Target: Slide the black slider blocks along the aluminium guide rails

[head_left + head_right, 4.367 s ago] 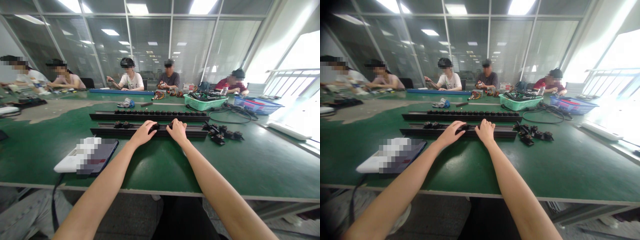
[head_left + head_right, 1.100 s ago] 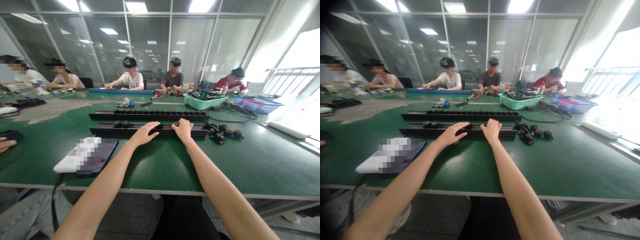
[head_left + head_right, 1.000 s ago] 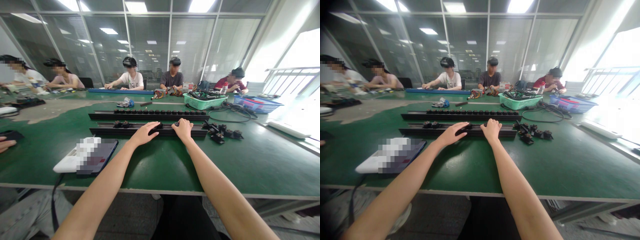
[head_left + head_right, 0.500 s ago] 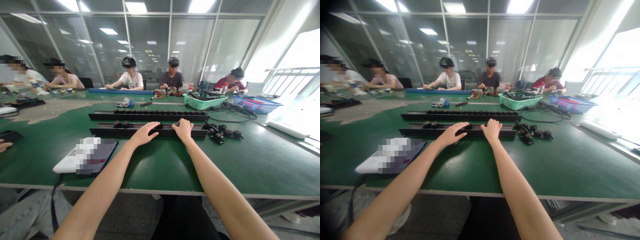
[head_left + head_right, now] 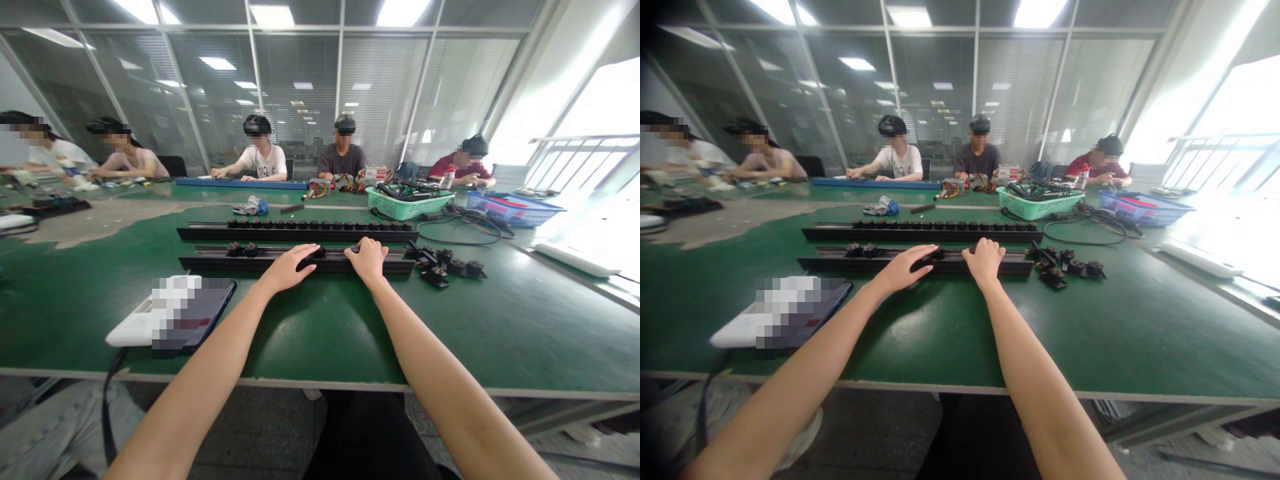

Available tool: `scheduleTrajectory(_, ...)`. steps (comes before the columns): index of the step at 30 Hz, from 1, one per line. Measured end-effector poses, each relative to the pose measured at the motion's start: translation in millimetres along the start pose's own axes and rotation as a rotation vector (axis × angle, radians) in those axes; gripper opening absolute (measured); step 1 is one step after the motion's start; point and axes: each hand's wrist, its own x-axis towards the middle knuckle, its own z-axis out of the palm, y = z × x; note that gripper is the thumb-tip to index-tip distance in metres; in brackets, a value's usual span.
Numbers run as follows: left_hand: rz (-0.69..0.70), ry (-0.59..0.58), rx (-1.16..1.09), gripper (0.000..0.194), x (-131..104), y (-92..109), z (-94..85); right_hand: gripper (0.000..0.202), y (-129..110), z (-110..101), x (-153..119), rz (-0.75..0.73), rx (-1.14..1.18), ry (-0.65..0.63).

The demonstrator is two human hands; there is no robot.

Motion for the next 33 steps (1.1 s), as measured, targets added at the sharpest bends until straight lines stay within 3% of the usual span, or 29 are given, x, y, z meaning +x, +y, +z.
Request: scheduleTrajectory(33, -0.004, 0.003, 0.004, 0.056, 0.8, 0.8, -0.1, 0.023, 2.1, 0.7, -0.5, 0.013, 0.008, 0.037)
